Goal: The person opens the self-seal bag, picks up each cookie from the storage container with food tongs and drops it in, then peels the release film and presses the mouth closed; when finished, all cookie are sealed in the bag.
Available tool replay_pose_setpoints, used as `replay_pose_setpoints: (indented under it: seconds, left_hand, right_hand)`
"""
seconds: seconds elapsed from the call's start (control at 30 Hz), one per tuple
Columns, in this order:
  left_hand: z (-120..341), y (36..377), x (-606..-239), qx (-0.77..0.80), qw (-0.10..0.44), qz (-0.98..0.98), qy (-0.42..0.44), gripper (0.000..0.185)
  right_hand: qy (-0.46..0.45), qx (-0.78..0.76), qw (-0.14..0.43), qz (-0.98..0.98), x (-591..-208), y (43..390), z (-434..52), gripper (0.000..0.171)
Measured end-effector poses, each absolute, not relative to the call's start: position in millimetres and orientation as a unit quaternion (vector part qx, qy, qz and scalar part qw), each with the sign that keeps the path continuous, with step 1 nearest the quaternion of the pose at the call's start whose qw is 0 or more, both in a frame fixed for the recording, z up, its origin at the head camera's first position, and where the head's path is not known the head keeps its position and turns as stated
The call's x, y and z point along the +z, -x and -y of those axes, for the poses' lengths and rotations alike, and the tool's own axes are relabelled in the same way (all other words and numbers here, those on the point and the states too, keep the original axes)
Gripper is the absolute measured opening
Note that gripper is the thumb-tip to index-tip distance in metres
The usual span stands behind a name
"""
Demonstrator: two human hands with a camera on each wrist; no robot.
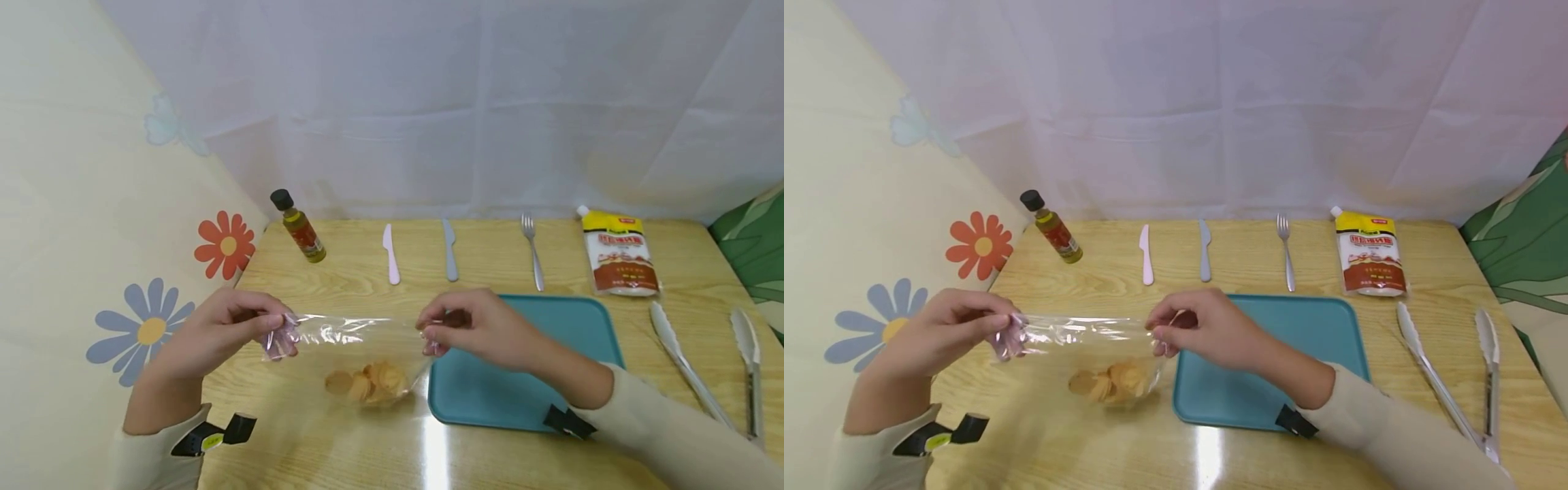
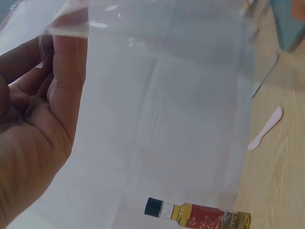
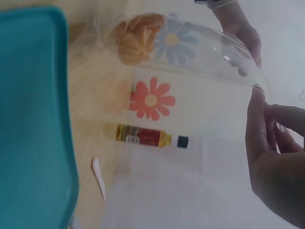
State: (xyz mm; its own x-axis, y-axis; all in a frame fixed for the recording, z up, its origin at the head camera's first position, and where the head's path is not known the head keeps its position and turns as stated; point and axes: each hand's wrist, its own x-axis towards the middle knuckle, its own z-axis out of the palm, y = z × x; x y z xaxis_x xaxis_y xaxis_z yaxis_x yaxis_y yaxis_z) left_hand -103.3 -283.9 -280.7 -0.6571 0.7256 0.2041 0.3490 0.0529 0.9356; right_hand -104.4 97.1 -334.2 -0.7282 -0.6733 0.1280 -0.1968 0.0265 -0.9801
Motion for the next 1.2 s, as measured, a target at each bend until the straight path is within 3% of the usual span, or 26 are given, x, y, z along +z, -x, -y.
replay_pose_setpoints:
  seconds: [0.2, 0.33, 0.47, 0.63, 0.77, 0.87, 0.93, 1.07, 1.2]
  left_hand:
    - [290.8, 103.4, -283.5, 0.571, 0.211, -0.726, -0.319, 0.029]
    - [288.3, 116.9, -296.9, 0.521, 0.192, -0.796, -0.243, 0.018]
    - [280.8, 135.4, -311.3, 0.474, 0.161, -0.852, -0.157, 0.020]
    - [269.5, 148.9, -320.3, 0.409, 0.079, -0.902, -0.115, 0.030]
    - [255.3, 137.3, -319.9, 0.329, -0.030, -0.937, -0.113, 0.038]
    - [240.5, 120.6, -319.9, 0.267, -0.113, -0.946, -0.143, 0.037]
    - [230.2, 111.2, -323.3, 0.220, -0.137, -0.948, -0.184, 0.037]
    - [216.1, 108.7, -346.2, 0.127, -0.096, -0.953, -0.258, 0.053]
    - [214.4, 122.0, -380.5, 0.090, 0.003, -0.963, -0.256, 0.072]
  right_hand:
    - [0.284, -0.637, 0.226, -0.680, -337.3, 104.1, -90.9, 0.013]
    - [0.250, -0.634, 0.224, -0.696, -345.9, 118.1, -83.3, 0.015]
    - [0.217, -0.630, 0.201, -0.718, -356.9, 136.7, -75.1, 0.017]
    - [0.194, -0.592, 0.132, -0.771, -364.7, 152.5, -70.0, 0.031]
    - [0.208, -0.504, 0.040, -0.837, -365.2, 150.1, -69.3, 0.048]
    - [0.240, -0.446, -0.033, -0.862, -364.3, 138.0, -66.4, 0.053]
    - [0.276, -0.416, -0.068, -0.864, -364.1, 127.5, -61.5, 0.052]
    - [0.343, -0.347, -0.074, -0.870, -370.9, 115.5, -46.0, 0.057]
    - [0.352, -0.299, 0.023, -0.887, -386.5, 121.3, -29.4, 0.069]
